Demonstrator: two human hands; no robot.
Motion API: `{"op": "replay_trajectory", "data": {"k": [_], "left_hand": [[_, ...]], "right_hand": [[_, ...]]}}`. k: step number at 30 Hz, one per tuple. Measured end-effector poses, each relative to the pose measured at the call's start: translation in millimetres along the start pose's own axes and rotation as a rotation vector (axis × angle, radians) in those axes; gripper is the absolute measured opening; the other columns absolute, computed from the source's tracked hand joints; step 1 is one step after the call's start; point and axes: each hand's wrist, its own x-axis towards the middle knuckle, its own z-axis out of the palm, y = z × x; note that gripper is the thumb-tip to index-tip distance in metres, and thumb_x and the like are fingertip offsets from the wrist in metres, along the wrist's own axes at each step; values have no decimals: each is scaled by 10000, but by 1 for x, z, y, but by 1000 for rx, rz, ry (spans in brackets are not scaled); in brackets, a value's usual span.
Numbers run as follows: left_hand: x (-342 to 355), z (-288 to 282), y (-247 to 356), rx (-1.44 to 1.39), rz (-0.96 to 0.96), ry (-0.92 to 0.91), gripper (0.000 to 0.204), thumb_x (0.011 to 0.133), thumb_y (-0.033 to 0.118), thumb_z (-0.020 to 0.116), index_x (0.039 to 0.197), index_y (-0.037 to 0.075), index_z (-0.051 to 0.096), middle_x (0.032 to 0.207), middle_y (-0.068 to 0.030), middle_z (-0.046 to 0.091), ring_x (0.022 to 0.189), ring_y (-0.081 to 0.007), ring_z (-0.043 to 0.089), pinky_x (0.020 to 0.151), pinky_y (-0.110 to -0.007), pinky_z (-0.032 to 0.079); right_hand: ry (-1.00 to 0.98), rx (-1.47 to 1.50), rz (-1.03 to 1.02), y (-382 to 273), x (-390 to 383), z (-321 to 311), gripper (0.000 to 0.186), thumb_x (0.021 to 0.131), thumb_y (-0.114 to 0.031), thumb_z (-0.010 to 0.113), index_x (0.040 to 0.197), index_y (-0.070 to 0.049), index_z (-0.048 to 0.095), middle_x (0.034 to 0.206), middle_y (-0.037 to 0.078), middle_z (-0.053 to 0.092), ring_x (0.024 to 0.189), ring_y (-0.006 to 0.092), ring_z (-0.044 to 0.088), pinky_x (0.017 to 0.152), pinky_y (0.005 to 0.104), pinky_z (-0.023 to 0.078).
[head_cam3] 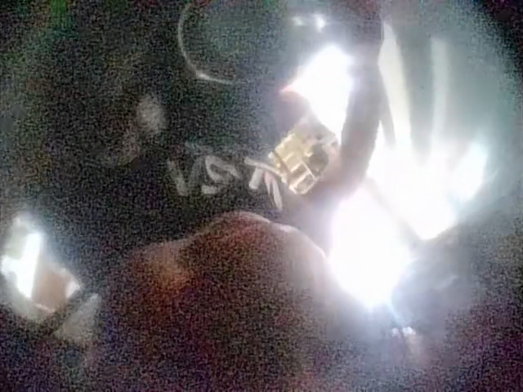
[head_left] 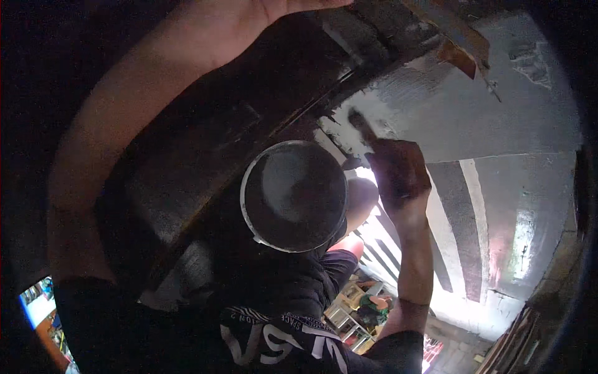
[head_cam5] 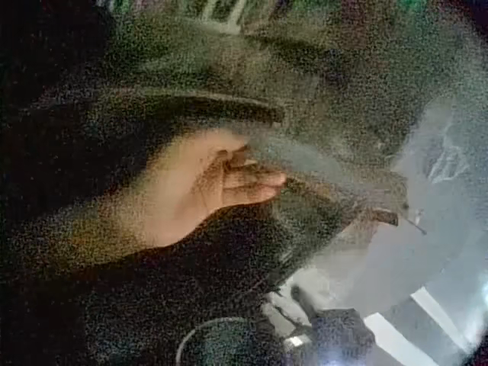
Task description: Painting the underside of a staircase beam with white paint using a brush and a cardboard shield.
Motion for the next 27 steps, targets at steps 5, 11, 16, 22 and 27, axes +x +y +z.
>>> {"op": "replay_trajectory", "data": {"k": [5, 11, 16, 22, 27], "left_hand": [[-2, -3, -7, 49, 45, -30, 315, 1051, 213, 458, 1096, -79, 568, 1088, -231, 676, 1066, -320, 693, 965, -455, 591], [2, 0, 4, -10, 31, 35, 312, 1047, 189, 467, 1140, -100, 538, 1131, -241, 652, 1085, -326, 677, 975, -443, 591], [-5, 9, 18, -179, 24, 38, 323, 1059, 189, 462, 1169, -111, 512, 1132, -243, 623, 1134, -336, 653, 1018, -452, 578], [-11, 10, 22, -74, 113, -64, 307, 1064, 191, 457, 1143, -100, 516, 1114, -234, 615, 1145, -353, 648, 1013, -462, 583], [-7, 0, 18, -208, 49, -215, 283, 1061, 195, 457, 1101, -75, 531, 1090, -214, 625, 1131, -352, 653, 988, -473, 592]], "right_hand": [[32, -94, 126, 13, 7, -3, 294, 853, 9, 745, 1135, -44, 683, 1132, 128, 659, 1017, 279, 687, 830, 371, 583], [191, -572, -176, 0, 29, -63, 496, 928, -130, 752, 1357, -12, 533, 1238, 135, 634, 1144, 283, 655, 1004, 373, 549], [-45, -214, -17, -14, 24, -22, 458, 923, -23, 723, 1344, -29, 541, 1222, 135, 635, 1074, 245, 661, 826, 349, 614], [-66, -79, 67, -7, 3, 5, 264, 873, 23, 722, 1121, -66, 715, 1135, 136, 656, 1022, 280, 675, 797, 354, 604], [51, 403, 356, 1, 6, 1, 269, 840, -8, 747, 1102, -49, 704, 1068, 131, 688, 995, 302, 683, 772, 381, 599]]}}
